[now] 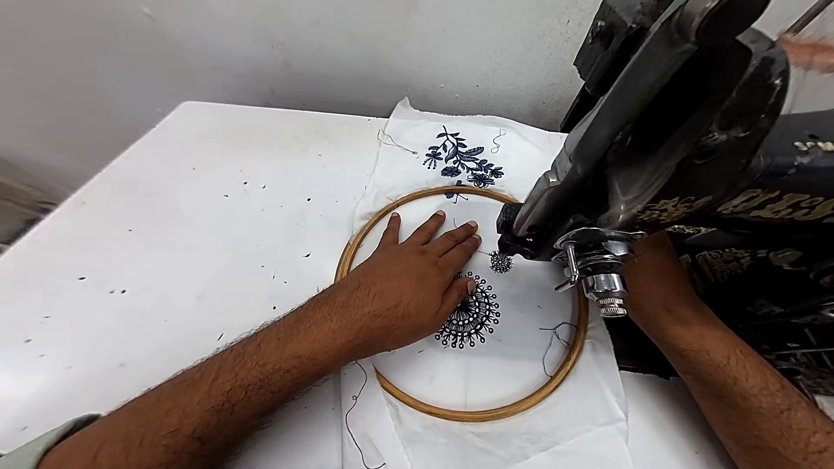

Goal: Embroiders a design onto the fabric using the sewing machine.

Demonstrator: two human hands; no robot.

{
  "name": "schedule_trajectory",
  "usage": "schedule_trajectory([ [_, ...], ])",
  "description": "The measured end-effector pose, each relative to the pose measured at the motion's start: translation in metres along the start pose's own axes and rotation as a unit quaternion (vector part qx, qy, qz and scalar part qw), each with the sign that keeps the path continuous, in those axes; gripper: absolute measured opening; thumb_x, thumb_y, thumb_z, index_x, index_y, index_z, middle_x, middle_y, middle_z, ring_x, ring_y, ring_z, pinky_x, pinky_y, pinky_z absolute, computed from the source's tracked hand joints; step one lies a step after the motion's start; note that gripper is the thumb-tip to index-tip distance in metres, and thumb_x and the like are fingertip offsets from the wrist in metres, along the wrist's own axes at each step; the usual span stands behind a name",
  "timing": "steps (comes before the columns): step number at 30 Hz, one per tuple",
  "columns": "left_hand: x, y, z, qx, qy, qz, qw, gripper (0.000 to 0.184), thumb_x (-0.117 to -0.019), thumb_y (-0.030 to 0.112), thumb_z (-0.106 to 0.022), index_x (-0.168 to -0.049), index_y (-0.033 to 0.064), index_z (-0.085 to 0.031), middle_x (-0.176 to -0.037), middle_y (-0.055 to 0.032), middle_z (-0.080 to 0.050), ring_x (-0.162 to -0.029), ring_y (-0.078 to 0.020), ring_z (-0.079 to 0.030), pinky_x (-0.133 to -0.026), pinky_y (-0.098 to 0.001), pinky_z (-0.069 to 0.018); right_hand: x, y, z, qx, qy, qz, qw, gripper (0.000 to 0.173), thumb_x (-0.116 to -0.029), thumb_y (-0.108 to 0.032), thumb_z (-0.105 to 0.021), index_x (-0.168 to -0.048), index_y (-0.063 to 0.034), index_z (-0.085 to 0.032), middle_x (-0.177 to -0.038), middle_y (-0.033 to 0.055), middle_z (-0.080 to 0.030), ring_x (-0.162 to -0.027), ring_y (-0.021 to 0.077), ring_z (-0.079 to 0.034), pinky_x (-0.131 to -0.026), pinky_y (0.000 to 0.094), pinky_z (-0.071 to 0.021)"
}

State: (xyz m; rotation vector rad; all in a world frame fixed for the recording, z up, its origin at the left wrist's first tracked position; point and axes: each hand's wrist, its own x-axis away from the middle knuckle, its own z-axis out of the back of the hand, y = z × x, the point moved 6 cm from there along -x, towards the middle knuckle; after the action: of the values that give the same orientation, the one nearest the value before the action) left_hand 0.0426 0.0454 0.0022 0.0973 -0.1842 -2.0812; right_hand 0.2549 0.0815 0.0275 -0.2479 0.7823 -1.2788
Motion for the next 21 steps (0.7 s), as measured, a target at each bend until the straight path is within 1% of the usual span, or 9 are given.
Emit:
schedule_trajectory([
  [2, 0.001, 0.0002, -0.0002, -0.004, 0.0, -0.001, 1.0, 0.058, -0.1096, 0.046, -0.027, -0.156, 0.0179, -0.045, -0.166, 0.0036, -0.035, -0.155, -0.0294, -0.028, -0.116, -0.0759, -0.0197, -0.0004, 0.0012, -0.0007, -0.005, -0.002, 0.008, 1.0, 0.026, -0.0904, -0.018, -0.067, -0.11, -0.0024, -0.064, -0.101, 0.0108, -0.064, -0.096, 0.0114, -0.062, -0.084, 0.0348, -0.0497],
  [3, 0.001, 0.0008, -0.0005, -0.005, 0.001, -0.003, 1.0, 0.058, -0.1096, 0.046, -0.027, -0.156, 0.0175, -0.045, -0.166, 0.0033, -0.035, -0.155, -0.0295, -0.028, -0.116, -0.0761, -0.0198, -0.0011, -0.0002, -0.0003, 0.001, 0.0, 0.019, 1.0, 0.025, -0.0902, -0.019, -0.067, -0.109, -0.0022, -0.064, -0.1, 0.0109, -0.065, -0.095, 0.0117, -0.062, -0.084, 0.0349, -0.0494],
  [5, 0.0009, 0.0019, -0.001, -0.001, 0.001, -0.004, 1.0, 0.058, -0.1099, 0.046, -0.027, -0.156, 0.0166, -0.045, -0.167, 0.0029, -0.035, -0.156, -0.0294, -0.027, -0.116, -0.0762, -0.019, -0.0014, -0.005, 0.0014, 0.018, -0.005, 0.03, 0.999, 0.024, -0.0912, -0.015, -0.067, -0.108, 0.0018, -0.064, -0.101, 0.0164, -0.065, -0.097, 0.0184, -0.063, -0.084, 0.0405, -0.0486],
  [6, 0.001, 0.0022, -0.0013, -0.001, 0.003, -0.005, 1.0, 0.058, -0.1098, 0.046, -0.027, -0.156, 0.0165, -0.045, -0.166, 0.0029, -0.035, -0.155, -0.0293, -0.028, -0.116, -0.0764, -0.019, -0.0016, -0.0058, 0.0019, 0.027, -0.005, 0.036, 0.999, 0.023, -0.091, -0.014, -0.066, -0.107, 0.0023, -0.065, -0.1, 0.0174, -0.065, -0.096, 0.0202, -0.063, -0.083, 0.0418, -0.0487],
  [9, 0.0018, 0.0033, -0.0011, -0.004, 0.005, -0.01, 1.0, 0.058, -0.1096, 0.045, -0.027, -0.156, 0.0164, -0.046, -0.166, 0.0024, -0.036, -0.155, -0.0295, -0.028, -0.115, -0.0769, -0.0196, -0.0012, -0.0047, 0.0016, 0.031, -0.002, 0.04, 0.999, 0.02, -0.091, -0.015, -0.066, -0.105, -0.0002, -0.065, -0.098, 0.0148, -0.065, -0.095, 0.018, -0.063, -0.082, 0.0397, -0.0493],
  [12, 0.0024, 0.0037, -0.0013, -0.005, -0.004, -0.007, 1.0, 0.058, -0.1096, 0.046, -0.027, -0.157, 0.0169, -0.044, -0.166, 0.0029, -0.035, -0.156, -0.0302, -0.026, -0.115, -0.0769, -0.019, -0.0005, -0.0053, 0.0019, 0.032, -0.003, 0.04, 0.999, 0.019, -0.09, -0.011, -0.066, -0.104, 0.0013, -0.065, -0.097, 0.0163, -0.065, -0.094, 0.0198, -0.064, -0.081, 0.0413, -0.0496],
  [15, 0.0012, 0.0049, -0.0018, -0.004, 0.001, -0.005, 1.0, 0.058, -0.1097, 0.045, -0.027, -0.157, 0.0166, -0.045, -0.166, 0.0033, -0.035, -0.156, -0.0297, -0.026, -0.115, -0.0768, -0.0188, -0.0029, -0.0055, 0.0023, 0.039, 0.001, 0.056, 0.998, 0.023, -0.0907, -0.018, -0.067, -0.105, -0.0005, -0.065, -0.098, 0.0135, -0.065, -0.095, 0.0159, -0.062, -0.082, 0.0363, -0.0489],
  [19, 0.0008, 0.0069, -0.0019, 0.005, 0.008, -0.01, 1.0, 0.057, -0.1098, 0.044, -0.028, -0.156, 0.016, -0.045, -0.166, 0.0024, -0.037, -0.156, -0.03, -0.027, -0.116, -0.0764, -0.0187, -0.0051, -0.0063, 0.0039, 0.048, -0.007, 0.056, 0.997, 0.023, -0.0899, -0.017, -0.069, -0.101, 0.0027, -0.066, -0.094, 0.0186, -0.066, -0.091, 0.0244, -0.064, -0.078, 0.0459, -0.0484],
  [21, 0.0008, 0.0069, -0.0025, 0.005, 0.008, -0.013, 1.0, 0.057, -0.1099, 0.045, -0.028, -0.156, 0.0166, -0.045, -0.166, 0.0028, -0.036, -0.156, -0.0299, -0.027, -0.116, -0.0763, -0.0186, -0.0046, -0.0051, 0.0039, 0.048, -0.009, 0.049, 0.998, 0.024, -0.0904, -0.02, -0.068, -0.102, 0.0012, -0.066, -0.095, 0.017, -0.066, -0.091, 0.023, -0.064, -0.078, 0.0454, -0.0488],
])
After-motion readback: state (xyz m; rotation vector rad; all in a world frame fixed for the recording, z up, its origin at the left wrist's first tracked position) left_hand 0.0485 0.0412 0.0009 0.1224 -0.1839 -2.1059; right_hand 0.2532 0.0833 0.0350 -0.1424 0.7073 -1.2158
